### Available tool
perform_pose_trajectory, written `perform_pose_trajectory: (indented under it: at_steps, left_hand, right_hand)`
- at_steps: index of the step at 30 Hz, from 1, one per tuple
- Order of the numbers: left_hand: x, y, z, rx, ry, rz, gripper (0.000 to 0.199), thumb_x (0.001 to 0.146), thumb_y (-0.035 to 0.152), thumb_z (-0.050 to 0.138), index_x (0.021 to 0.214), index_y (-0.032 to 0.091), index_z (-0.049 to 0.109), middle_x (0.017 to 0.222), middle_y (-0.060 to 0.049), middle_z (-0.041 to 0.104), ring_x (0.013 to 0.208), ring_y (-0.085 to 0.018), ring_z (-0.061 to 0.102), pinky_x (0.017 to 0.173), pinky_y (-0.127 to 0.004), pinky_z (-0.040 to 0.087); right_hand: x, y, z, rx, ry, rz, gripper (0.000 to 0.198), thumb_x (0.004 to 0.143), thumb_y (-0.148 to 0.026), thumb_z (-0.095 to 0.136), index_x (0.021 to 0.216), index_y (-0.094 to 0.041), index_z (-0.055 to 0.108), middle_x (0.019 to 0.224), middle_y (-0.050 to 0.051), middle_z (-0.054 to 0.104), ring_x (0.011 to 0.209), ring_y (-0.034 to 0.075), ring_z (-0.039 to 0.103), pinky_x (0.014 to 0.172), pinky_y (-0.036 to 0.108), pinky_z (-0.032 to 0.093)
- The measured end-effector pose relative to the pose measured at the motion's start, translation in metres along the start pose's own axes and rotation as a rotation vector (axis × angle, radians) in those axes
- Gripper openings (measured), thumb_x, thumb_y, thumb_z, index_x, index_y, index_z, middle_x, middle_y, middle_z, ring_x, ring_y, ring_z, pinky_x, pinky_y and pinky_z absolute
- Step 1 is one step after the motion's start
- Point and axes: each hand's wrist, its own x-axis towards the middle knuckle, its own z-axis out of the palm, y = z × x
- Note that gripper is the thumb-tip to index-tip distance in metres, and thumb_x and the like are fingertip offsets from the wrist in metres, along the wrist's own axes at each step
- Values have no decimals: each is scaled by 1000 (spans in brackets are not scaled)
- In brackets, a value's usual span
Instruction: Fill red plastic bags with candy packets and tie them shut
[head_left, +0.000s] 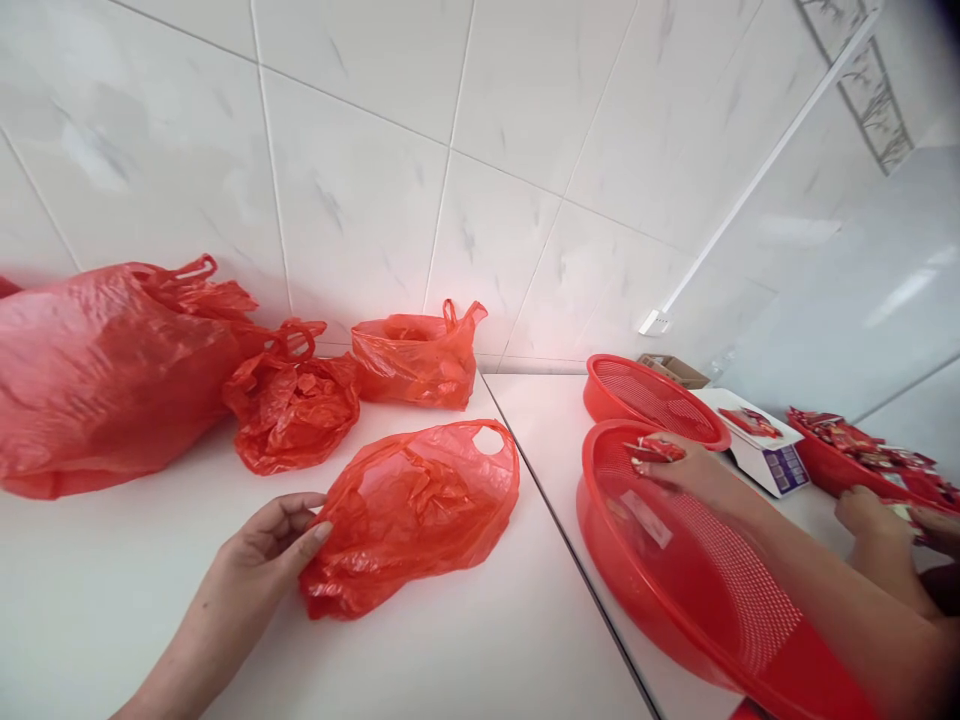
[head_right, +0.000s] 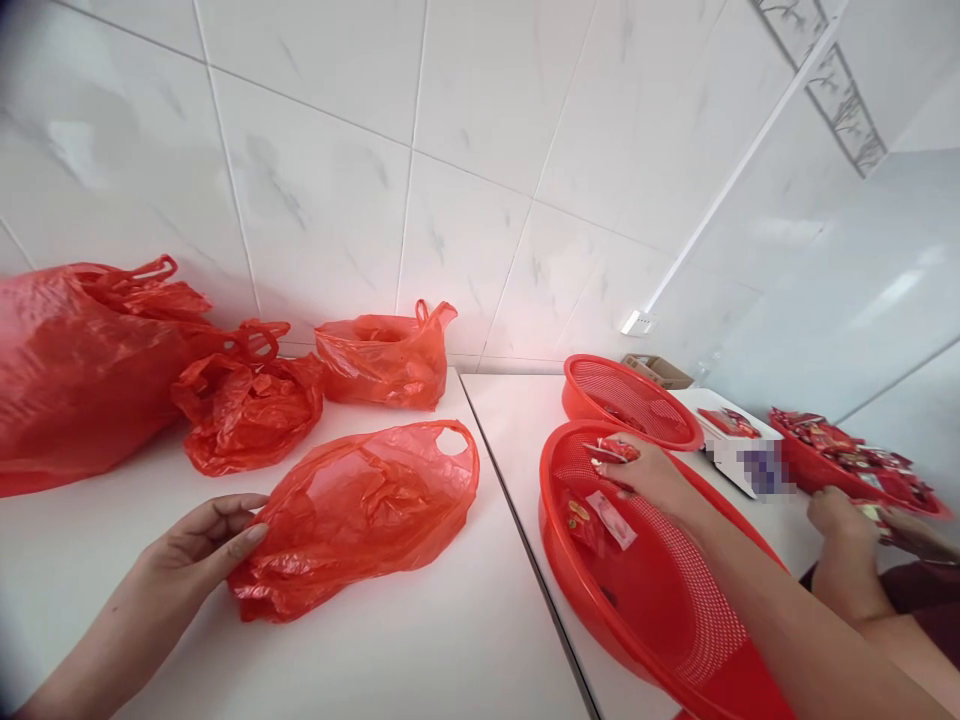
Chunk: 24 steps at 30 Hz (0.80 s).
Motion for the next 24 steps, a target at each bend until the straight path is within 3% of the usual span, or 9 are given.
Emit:
perform_pose_trajectory:
  at_steps: [4, 10, 12, 14, 16, 19, 22, 24]
  left_hand:
    - [-5, 3, 3, -22, -17, 33, 44, 70, 50, 69, 103, 22, 57, 82, 0, 65, 73, -17, 62, 63, -25, 50]
    - [-8, 4, 3, -26, -39, 37, 42, 75, 49, 65, 105, 20, 56, 83, -2, 64, 75, -17, 62, 66, -27, 50]
    - [-8, 4, 3, -24, -35, 42, 41, 76, 49, 65, 105, 20, 56, 84, -2, 65, 76, -17, 62, 68, -28, 50]
    - [-8, 3, 2, -34, -39, 39, 41, 76, 48, 65, 105, 20, 56, 84, -2, 65, 76, -17, 62, 68, -28, 51]
    - [-8, 3, 2, -61, -55, 36, 41, 76, 48, 65, 104, 20, 55, 84, -2, 64, 76, -17, 62, 67, -28, 51]
    - [-7, 1, 2, -99, -70, 32, 42, 74, 48, 67, 103, 20, 55, 83, -2, 65, 76, -18, 63, 67, -29, 52]
    - [-5, -2, 2, -112, -68, 12, 43, 74, 49, 67, 103, 20, 54, 83, -2, 65, 75, -18, 63, 66, -29, 52]
    - [-4, -4, 1, -101, -69, 1, 43, 75, 49, 66, 105, 21, 54, 84, -2, 65, 75, -17, 63, 65, -28, 52]
  right_hand:
    - [-1, -40, 16, 63, -85, 60, 39, 72, -34, 70, 107, -22, 62, 87, 10, 70, 70, 21, 66, 57, 30, 50]
    - [-23, -115, 105, -92, -487, -309, 23, 76, -27, 60, 99, -25, 62, 88, 0, 67, 79, 17, 63, 68, 28, 48]
    - [-22, -124, 130, -78, -599, -349, 42, 75, -29, 62, 117, -28, 56, 100, 1, 66, 88, 18, 62, 75, 31, 49]
    - [-16, -124, 141, -70, -617, -369, 67, 71, -33, 68, 134, -31, 45, 116, 4, 62, 102, 20, 60, 81, 33, 50]
    - [-7, -117, 134, -91, -499, -370, 66, 70, -38, 68, 132, -30, 48, 122, 7, 59, 109, 22, 58, 86, 35, 48]
    - [8, -94, 93, -236, -169, -294, 32, 76, -42, 59, 103, -26, 65, 107, 5, 66, 100, 22, 61, 88, 35, 46]
    - [20, -53, 44, -522, 81, -124, 22, 78, -44, 54, 81, -25, 65, 82, 3, 68, 77, 22, 63, 70, 34, 46]
    - [22, -19, 21, -641, 39, -82, 19, 73, -42, 57, 72, -24, 64, 74, 3, 68, 67, 22, 62, 60, 33, 44]
